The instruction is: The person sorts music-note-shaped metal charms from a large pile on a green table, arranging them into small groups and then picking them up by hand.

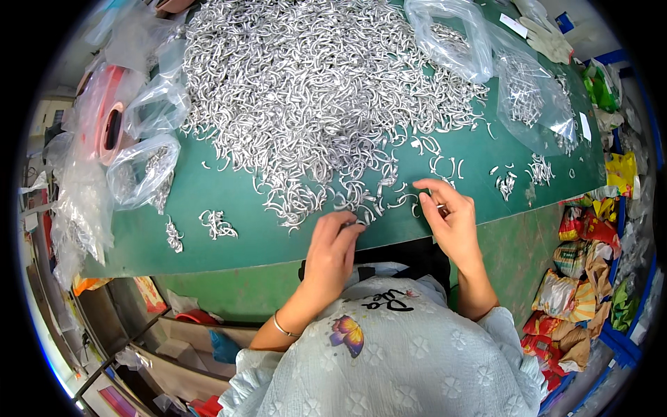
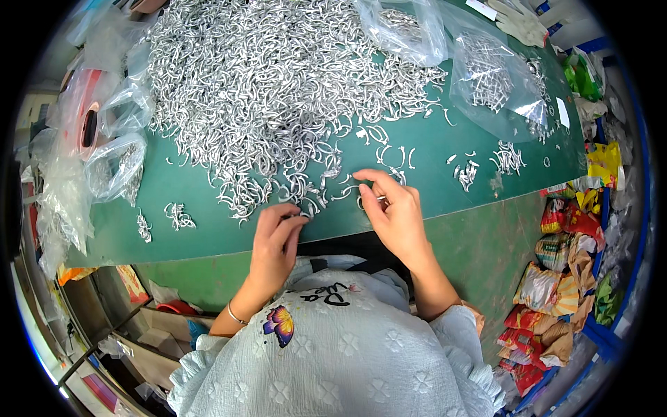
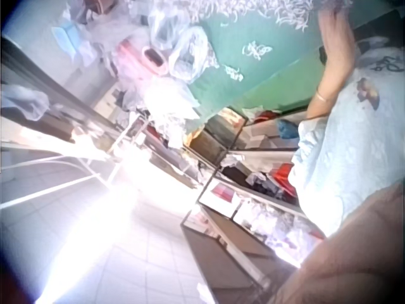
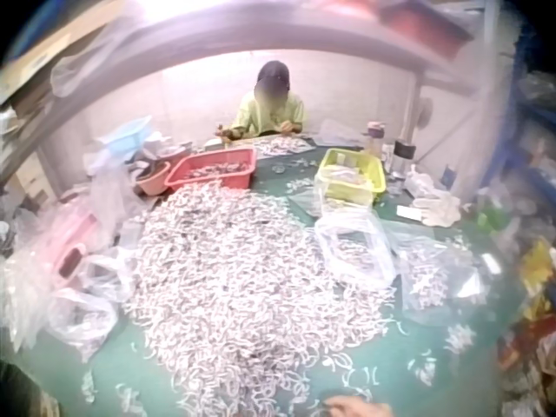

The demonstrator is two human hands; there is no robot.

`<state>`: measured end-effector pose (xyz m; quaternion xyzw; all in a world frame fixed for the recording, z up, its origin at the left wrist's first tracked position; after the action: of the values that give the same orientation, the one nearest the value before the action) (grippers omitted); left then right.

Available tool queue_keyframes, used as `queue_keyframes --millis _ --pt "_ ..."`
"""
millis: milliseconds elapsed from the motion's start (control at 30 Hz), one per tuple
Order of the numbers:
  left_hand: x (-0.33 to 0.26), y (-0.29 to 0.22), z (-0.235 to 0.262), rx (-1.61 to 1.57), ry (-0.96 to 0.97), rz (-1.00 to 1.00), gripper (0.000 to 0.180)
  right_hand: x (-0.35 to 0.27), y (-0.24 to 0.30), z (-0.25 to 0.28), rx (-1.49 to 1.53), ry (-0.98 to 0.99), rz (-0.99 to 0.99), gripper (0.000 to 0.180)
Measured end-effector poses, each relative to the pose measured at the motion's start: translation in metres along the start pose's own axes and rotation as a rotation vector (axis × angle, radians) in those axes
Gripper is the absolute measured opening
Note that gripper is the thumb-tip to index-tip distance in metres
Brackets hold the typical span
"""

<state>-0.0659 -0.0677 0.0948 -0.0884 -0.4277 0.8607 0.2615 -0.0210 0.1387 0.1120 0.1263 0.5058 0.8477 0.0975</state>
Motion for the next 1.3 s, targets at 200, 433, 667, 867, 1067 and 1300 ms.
queue_keyframes --millis 200,433,667,867,1067,1300 --pt "0.01 -0.002 0.004 0.034 -0.192 0.085 0.023 0.001 0.004 -0.023 -0.125 0.056 0.239 0.02" --pt "0.014 0.002 0.01 0.119 -0.169 0.101 0.024 0.006 0.001 -0.03 -0.377 0.199 0.354 0.013" --pt "-0.011 -0.001 0.01 0.076 -0.102 0.129 0.034 0.002 0.013 -0.02 -0.228 0.181 0.236 0.011" --pt "-0.017 0.0 0.005 0.084 -0.111 0.136 0.034 0.0 0.022 -0.025 -0.217 0.273 0.207 0.012" --pt "-0.017 0.001 -0.001 0.131 -0.145 0.109 0.027 -0.001 0.02 -0.029 -0.231 0.259 0.243 0.013" --pt "-0.022 0.014 -0.001 0.021 -0.188 0.025 0.023 -0.006 0.011 -0.026 -0.13 0.22 0.17 0.012"
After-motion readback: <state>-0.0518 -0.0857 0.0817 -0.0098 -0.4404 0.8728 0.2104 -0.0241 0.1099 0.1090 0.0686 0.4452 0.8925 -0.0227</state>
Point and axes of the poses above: each hand's wrist, its own x-axis towards the middle knuckle, its own z-axis out of the back of the hand, y = z × x, the point moved 1 cm from there along x, towards the middle knuckle, and after that the axes turned 10 degrees about z, right-handed, at the moved point
